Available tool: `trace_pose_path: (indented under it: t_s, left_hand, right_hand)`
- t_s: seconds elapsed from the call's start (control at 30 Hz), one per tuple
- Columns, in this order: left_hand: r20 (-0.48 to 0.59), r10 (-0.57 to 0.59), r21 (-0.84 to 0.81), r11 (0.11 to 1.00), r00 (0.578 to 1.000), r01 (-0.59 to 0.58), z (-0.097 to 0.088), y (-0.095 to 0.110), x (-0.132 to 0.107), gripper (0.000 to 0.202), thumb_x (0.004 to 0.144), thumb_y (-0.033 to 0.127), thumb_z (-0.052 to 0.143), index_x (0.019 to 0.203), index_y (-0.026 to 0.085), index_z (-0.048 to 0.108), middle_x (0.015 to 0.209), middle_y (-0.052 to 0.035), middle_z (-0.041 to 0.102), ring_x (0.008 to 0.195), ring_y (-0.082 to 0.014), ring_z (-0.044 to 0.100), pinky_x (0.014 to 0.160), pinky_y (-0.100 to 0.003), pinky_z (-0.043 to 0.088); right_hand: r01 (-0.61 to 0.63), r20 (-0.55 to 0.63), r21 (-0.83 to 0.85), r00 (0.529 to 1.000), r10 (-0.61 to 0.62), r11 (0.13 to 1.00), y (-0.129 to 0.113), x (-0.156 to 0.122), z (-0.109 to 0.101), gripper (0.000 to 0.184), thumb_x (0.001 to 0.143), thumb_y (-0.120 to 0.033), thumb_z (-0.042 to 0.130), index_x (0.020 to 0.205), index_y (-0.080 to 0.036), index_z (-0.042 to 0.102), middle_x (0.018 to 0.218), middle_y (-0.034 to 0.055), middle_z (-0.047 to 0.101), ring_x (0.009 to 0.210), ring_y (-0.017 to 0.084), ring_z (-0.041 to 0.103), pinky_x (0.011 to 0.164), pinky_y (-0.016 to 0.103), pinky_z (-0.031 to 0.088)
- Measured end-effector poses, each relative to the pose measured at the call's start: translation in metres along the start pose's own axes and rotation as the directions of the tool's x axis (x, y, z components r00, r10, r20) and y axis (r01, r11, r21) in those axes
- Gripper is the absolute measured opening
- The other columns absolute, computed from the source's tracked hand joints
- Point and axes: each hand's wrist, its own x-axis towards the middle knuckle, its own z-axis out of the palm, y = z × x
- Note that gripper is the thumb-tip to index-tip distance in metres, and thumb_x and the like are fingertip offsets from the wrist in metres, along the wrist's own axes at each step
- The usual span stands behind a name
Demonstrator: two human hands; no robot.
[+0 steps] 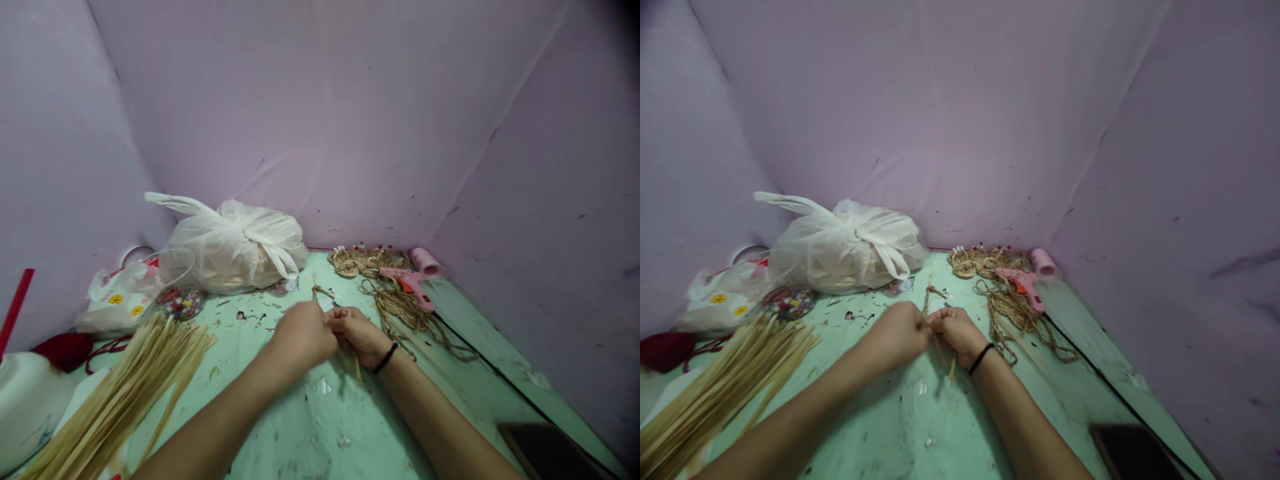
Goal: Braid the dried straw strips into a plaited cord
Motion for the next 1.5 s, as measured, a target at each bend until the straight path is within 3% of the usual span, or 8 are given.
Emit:
trace_pose_path:
  t_s: [0.07, 0.33, 0.6, 0.77, 0.97, 1.17, 1.33, 1.5]
  left_hand:
    - [-0.129, 0.031, 0.101, 0.995, 0.991, -0.018, -0.014, -0.002, 0.009, 0.009, 0.06, 0.014, 0.055, 0.051, 0.014, 0.053, 0.041, -0.0013, 0.044, 0.049, -0.0143, 0.047, 0.048, -0.022, 0.029]
    - [0.36, -0.16, -0.399, 0.864, 0.919, 0.307, -0.004, -0.015, 0.026, 0.011, 0.063, 0.008, 0.047, 0.055, 0.009, 0.055, 0.044, -0.0023, 0.052, 0.035, -0.0076, 0.044, 0.036, -0.018, 0.03]
    - [0.142, -0.121, -0.198, 0.969, 0.982, 0.148, -0.003, -0.024, 0.03, 0.016, 0.053, 0.009, 0.05, 0.04, 0.014, 0.043, 0.027, 0.0055, 0.029, 0.027, -0.005, 0.024, 0.031, -0.019, 0.015]
    - [0.088, -0.088, -0.195, 0.975, 0.992, 0.104, 0.001, -0.027, 0.032, 0.017, 0.049, 0.008, 0.05, 0.038, 0.016, 0.038, 0.029, 0.0063, 0.025, 0.03, -0.0042, 0.022, 0.034, -0.02, 0.011]
    - [0.162, -0.221, -0.263, 0.929, 0.962, 0.258, -0.004, -0.017, 0.026, 0.019, 0.051, 0.011, 0.049, 0.037, 0.016, 0.038, 0.029, 0.0036, 0.031, 0.029, -0.0055, 0.026, 0.032, -0.02, 0.016]
    - [0.237, -0.094, -0.294, 0.942, 0.967, 0.163, -0.011, -0.026, 0.031, 0.017, 0.05, 0.013, 0.052, 0.039, 0.015, 0.04, 0.029, 0.0054, 0.032, 0.025, -0.0036, 0.023, 0.03, -0.019, 0.012]
    - [0.289, -0.059, -0.358, 0.919, 0.955, 0.165, -0.012, -0.038, 0.039, 0.008, 0.051, 0.018, 0.054, 0.047, 0.014, 0.047, 0.033, 0.0056, 0.037, 0.025, -0.0039, 0.023, 0.029, -0.018, 0.012]
    - [0.305, -0.044, -0.381, 0.91, 0.951, 0.164, -0.012, -0.035, 0.038, 0.004, 0.051, 0.017, 0.052, 0.049, 0.014, 0.049, 0.033, 0.0056, 0.037, 0.027, -0.0041, 0.024, 0.03, -0.018, 0.012]
  right_hand:
    - [-0.014, 0.027, -0.013, 1.0, 0.015, 1.0, -0.003, -0.002, 0.0, 0.002, 0.051, -0.015, 0.053, 0.052, -0.013, 0.052, 0.033, -0.0086, 0.035, 0.032, 0.002, 0.02, 0.037, 0.02, 0.008]
    - [-0.001, 0.085, 0.008, 0.996, 0.0, 1.0, -0.005, -0.003, -0.002, 0.005, 0.053, -0.016, 0.056, 0.054, -0.013, 0.052, 0.041, -0.0046, 0.048, 0.033, 0.002, 0.027, 0.036, 0.019, 0.011]
    - [0.213, 0.001, -0.361, 0.974, -0.228, 0.908, 0.001, 0.004, -0.002, 0.002, 0.054, -0.012, 0.053, 0.053, -0.013, 0.055, 0.047, -0.0025, 0.052, 0.044, 0.005, 0.039, 0.043, 0.017, 0.028]
    - [0.067, -0.13, -0.618, 0.974, -0.185, 0.784, -0.002, 0.001, -0.006, 0.014, 0.057, -0.021, 0.056, 0.045, -0.014, 0.055, 0.035, -0.0038, 0.041, 0.036, 0.005, 0.031, 0.037, 0.019, 0.021]
    - [0.061, -0.029, -0.563, 0.995, -0.094, 0.824, -0.005, -0.01, 0.004, 0.015, 0.055, -0.013, 0.05, 0.042, -0.015, 0.054, 0.035, -0.0022, 0.047, 0.033, 0.007, 0.037, 0.036, 0.02, 0.026]
    - [0.102, 0.031, -0.502, 0.994, -0.1, 0.859, -0.007, -0.012, 0.005, 0.013, 0.058, -0.019, 0.056, 0.046, -0.014, 0.057, 0.041, -0.0015, 0.051, 0.038, 0.007, 0.039, 0.039, 0.019, 0.029]
    - [0.092, -0.177, -0.372, 0.97, -0.168, 0.924, -0.012, -0.006, 0.003, 0.012, 0.063, -0.021, 0.056, 0.055, -0.014, 0.057, 0.047, -0.0009, 0.054, 0.041, 0.007, 0.042, 0.038, 0.018, 0.03]
    - [-0.066, -0.039, -0.168, 0.997, 0.06, 0.984, -0.015, -0.011, 0.01, 0.009, 0.064, -0.016, 0.053, 0.055, -0.014, 0.054, 0.044, -0.0018, 0.05, 0.038, 0.006, 0.043, 0.035, 0.016, 0.03]
